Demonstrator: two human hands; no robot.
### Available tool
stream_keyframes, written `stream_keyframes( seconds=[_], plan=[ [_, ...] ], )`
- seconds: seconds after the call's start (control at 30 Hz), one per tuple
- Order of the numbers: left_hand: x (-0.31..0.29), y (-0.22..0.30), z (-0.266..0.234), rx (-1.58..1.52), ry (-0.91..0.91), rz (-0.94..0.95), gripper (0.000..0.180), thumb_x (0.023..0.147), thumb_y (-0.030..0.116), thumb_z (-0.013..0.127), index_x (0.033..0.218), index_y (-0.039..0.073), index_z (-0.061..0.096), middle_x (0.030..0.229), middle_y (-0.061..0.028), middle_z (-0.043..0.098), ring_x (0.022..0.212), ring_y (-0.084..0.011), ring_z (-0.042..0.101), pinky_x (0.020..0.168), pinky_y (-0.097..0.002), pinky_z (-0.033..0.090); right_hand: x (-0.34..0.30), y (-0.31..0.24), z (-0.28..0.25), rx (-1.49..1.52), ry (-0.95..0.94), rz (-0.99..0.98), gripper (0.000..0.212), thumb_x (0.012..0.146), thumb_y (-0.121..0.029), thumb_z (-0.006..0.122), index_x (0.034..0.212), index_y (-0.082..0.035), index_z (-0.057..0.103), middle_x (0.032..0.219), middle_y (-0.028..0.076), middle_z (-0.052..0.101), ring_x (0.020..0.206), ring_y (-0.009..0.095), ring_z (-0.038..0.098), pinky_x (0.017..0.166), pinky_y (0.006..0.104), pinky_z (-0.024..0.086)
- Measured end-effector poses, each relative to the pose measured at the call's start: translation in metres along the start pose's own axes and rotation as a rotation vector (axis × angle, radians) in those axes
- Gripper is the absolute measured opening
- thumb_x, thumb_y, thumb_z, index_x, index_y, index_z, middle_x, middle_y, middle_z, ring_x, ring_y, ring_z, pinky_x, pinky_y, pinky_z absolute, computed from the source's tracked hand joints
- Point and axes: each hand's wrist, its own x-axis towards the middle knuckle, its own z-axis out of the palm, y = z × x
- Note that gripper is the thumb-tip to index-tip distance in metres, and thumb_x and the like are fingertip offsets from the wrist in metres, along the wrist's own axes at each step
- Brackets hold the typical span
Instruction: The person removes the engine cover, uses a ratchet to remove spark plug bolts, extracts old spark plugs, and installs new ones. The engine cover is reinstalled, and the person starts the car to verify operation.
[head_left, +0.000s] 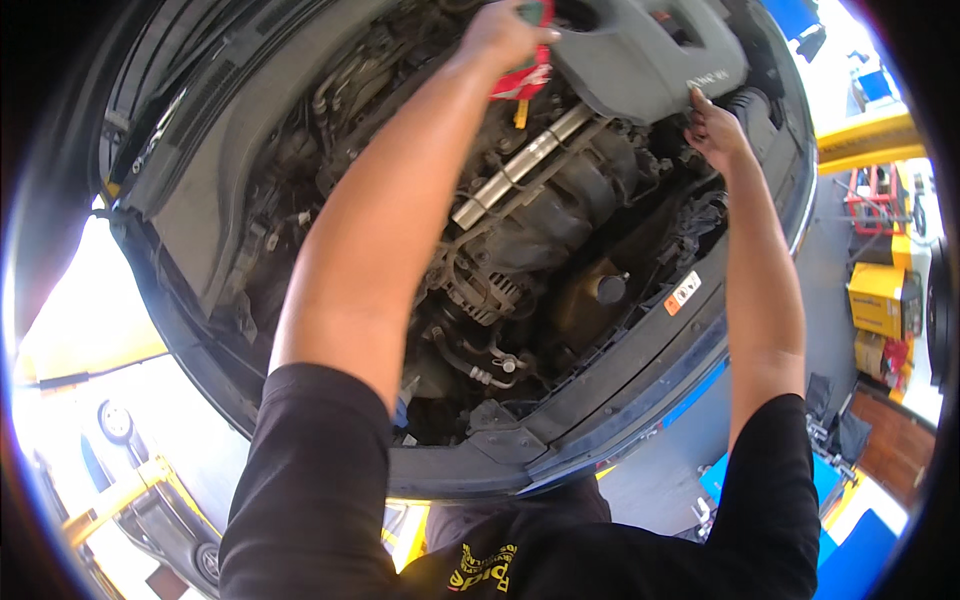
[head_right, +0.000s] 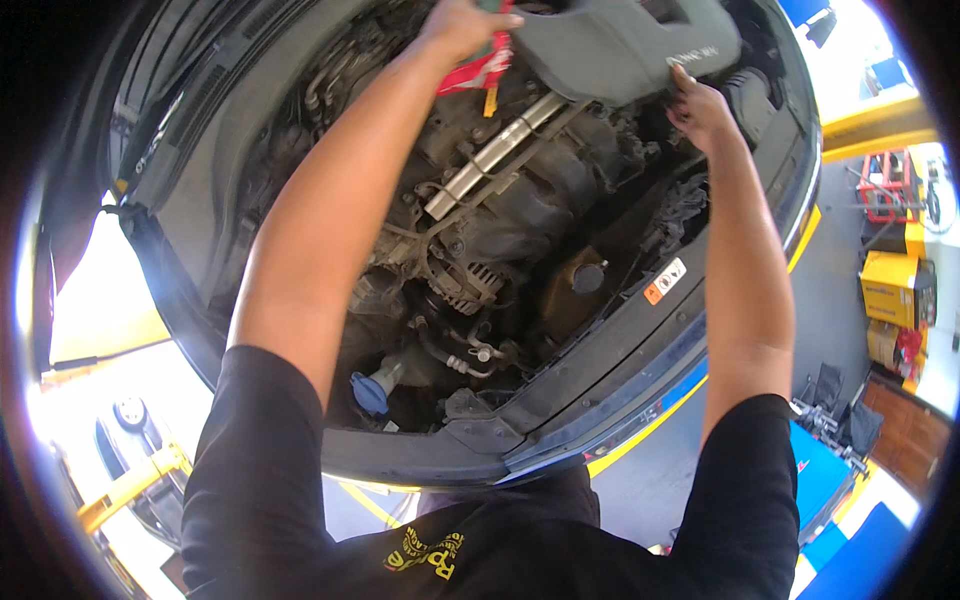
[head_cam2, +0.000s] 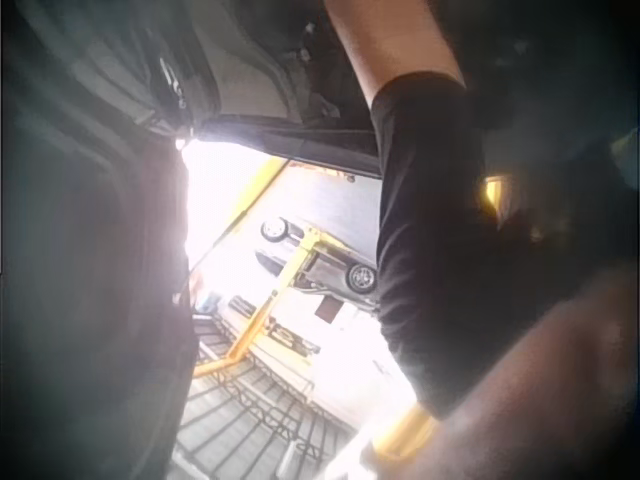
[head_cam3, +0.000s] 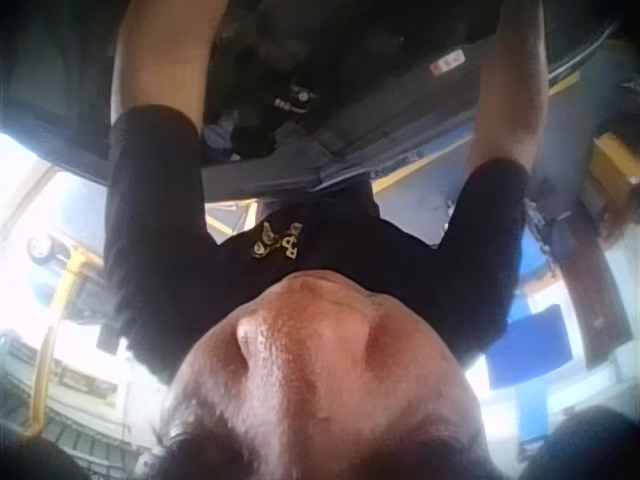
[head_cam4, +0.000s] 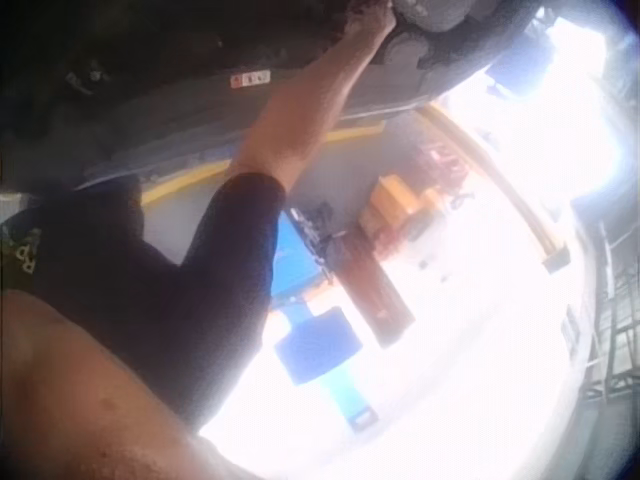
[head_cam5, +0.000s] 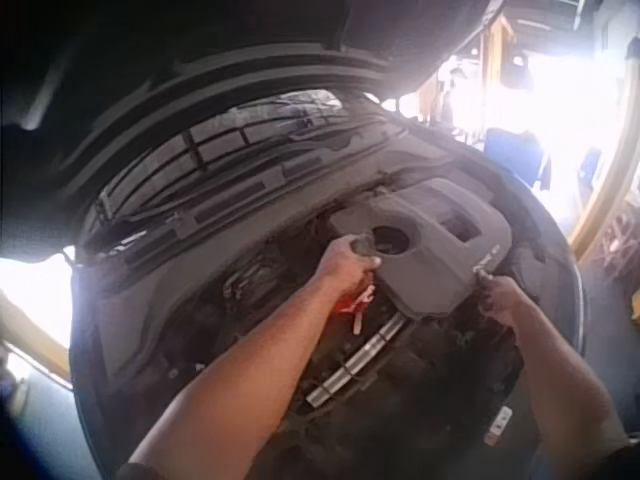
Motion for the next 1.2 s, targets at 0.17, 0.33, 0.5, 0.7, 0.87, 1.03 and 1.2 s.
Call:
stream_keyframes(
  seconds=[0.17, 0.33, 0.5, 0.7, 0.87, 1.03, 1.2],
  plan=[
    [-0.001, -0.001, 0.026, 0.213, -0.142, -0.062, 0.028, 0.085, 0.016, 0.081, 0.105, 0.000, 0.069, 0.090, -0.0161, 0.074, 0.084, -0.0271, 0.073, 0.077, -0.0400, 0.055, 0.033, 0.016, -0.039, -0.183, 0.021, 0.136, 0.033, 0.097, -0.045, 0.073, 0.095, -0.014, 0.062, 0.073, -0.005, 0.041, 0.062, 0.011, 0.039, 0.078, 0.0357, 0.051],
    [-0.071, 0.002, -0.055, -0.105, -0.072, 0.031, 0.016, 0.090, 0.015, 0.077, 0.096, 0.002, 0.069, 0.083, -0.0149, 0.071, 0.077, -0.0212, 0.069, 0.073, -0.0384, 0.054, 0.044, 0.013, -0.040, -0.718, 0.147, 0.089, 0.046, 0.100, -0.048, 0.062, 0.109, -0.003, 0.067, 0.086, 0.006, 0.063, 0.077, 0.024, 0.058, 0.087, 0.0420, 0.055],
    [-0.226, -0.001, -0.223, -0.557, 0.476, -0.200, 0.048, 0.096, 0.025, 0.069, 0.136, 0.000, 0.062, 0.131, -0.0118, 0.069, 0.121, -0.0245, 0.067, 0.109, -0.0421, 0.050, -0.022, -0.028, 0.019, -1.299, 0.137, -0.644, 0.047, 0.094, -0.041, 0.069, 0.119, -0.001, 0.071, 0.111, 0.023, 0.074, 0.104, 0.034, 0.071, 0.090, 0.0401, 0.053],
    [-0.381, -0.028, -0.267, -0.783, 0.705, -0.316, 0.051, 0.101, 0.024, 0.054, 0.144, -0.002, 0.052, 0.140, -0.0195, 0.063, 0.126, -0.0334, 0.063, 0.111, -0.0457, 0.049, -0.105, 0.008, 0.239, -1.134, -0.419, -0.945, 0.032, 0.095, -0.030, 0.069, 0.119, -0.011, 0.073, 0.111, 0.018, 0.074, 0.105, 0.040, 0.069, 0.090, 0.0467, 0.054],
    [-0.456, -0.048, -0.229, -0.932, 0.562, -0.558, 0.058, 0.097, 0.025, 0.054, 0.147, -0.002, 0.048, 0.136, -0.0212, 0.063, 0.123, -0.0340, 0.064, 0.108, -0.0447, 0.050, -0.114, 0.034, 0.390, -1.552, -0.643, -1.125, 0.038, 0.087, -0.022, 0.073, 0.125, -0.016, 0.071, 0.118, 0.014, 0.074, 0.114, 0.036, 0.068, 0.095, 0.0484, 0.056],
    [-0.482, -0.064, -0.213, -0.972, 0.447, -0.655, 0.061, 0.093, 0.020, 0.051, 0.148, -0.005, 0.045, 0.136, -0.0226, 0.062, 0.124, -0.0330, 0.064, 0.108, -0.0434, 0.051, -0.106, 0.031, 0.434, -2.024, -0.854, -1.243, 0.049, 0.081, -0.022, 0.081, 0.129, -0.018, 0.071, 0.117, 0.013, 0.074, 0.113, 0.033, 0.069, 0.092, 0.0461, 0.057],
    [-0.481, -0.065, -0.216, -0.963, 0.364, -0.620, 0.060, 0.092, 0.017, 0.053, 0.147, -0.006, 0.046, 0.132, -0.0209, 0.063, 0.121, -0.0306, 0.065, 0.107, -0.0424, 0.051, -0.118, -0.019, 0.442, -1.947, -0.892, -1.009, 0.053, 0.077, -0.022, 0.087, 0.126, -0.010, 0.072, 0.104, 0.016, 0.074, 0.101, 0.035, 0.071, 0.085, 0.0470, 0.055]
  ],
)
